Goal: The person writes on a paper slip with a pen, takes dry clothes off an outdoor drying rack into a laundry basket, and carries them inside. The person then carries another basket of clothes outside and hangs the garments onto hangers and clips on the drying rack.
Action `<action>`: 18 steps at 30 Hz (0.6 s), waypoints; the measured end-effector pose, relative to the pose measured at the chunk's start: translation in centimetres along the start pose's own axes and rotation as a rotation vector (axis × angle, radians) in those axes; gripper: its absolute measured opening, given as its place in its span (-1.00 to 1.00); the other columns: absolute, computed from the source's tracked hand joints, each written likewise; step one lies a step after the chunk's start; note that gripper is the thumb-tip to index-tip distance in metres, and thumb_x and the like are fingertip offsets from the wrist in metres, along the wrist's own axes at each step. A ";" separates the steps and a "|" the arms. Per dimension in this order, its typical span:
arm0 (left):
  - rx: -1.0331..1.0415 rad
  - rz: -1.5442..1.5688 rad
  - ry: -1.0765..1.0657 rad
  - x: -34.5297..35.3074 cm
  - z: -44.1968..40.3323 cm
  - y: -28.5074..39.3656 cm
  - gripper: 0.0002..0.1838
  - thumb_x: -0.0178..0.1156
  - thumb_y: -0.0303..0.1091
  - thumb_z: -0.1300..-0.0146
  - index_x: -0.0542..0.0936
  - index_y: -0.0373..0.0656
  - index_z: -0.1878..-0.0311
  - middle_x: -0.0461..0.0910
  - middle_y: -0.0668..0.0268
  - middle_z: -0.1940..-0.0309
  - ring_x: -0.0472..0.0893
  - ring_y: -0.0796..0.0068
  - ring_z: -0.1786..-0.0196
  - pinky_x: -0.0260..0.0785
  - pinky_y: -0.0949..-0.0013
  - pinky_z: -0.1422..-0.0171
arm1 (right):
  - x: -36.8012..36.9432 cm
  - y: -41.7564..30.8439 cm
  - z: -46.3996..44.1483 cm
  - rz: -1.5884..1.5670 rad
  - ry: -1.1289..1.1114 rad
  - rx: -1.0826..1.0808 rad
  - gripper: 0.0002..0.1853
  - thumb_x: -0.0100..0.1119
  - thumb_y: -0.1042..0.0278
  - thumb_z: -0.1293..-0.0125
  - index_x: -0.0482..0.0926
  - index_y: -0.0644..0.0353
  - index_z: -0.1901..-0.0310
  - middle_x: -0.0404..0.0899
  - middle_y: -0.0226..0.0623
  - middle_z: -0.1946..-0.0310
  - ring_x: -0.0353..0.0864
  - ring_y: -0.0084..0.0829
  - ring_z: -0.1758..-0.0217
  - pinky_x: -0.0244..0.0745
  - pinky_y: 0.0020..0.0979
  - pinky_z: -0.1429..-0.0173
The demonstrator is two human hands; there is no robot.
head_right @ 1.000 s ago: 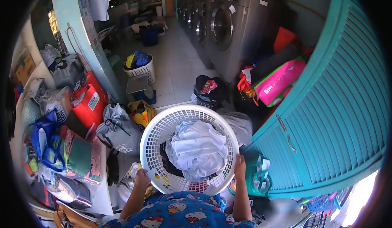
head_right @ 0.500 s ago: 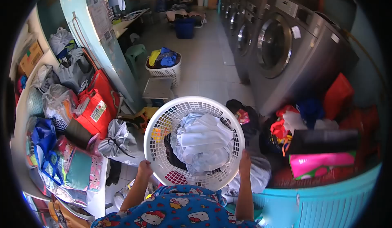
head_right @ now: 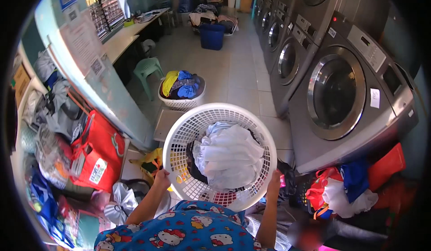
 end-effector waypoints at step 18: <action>-0.053 -0.051 0.088 34.5 -28.0 4.7 -0.44 -0.18 -0.52 0.20 0.27 -0.45 -0.02 0.35 -0.06 0.06 0.32 -0.10 -0.06 0.07 -0.08 -0.24 | 8.3 -10.2 -40.8 0.013 0.020 0.027 -0.59 -0.15 0.07 -0.25 0.38 0.28 0.10 0.42 -0.26 0.24 0.43 -0.42 0.21 0.36 -0.41 0.10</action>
Point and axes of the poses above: each hand's wrist, its own z-axis away from the middle knuckle, its own x-axis out of the palm, y = z × x, the point moved 3 cm from there along -z, towards the middle knuckle
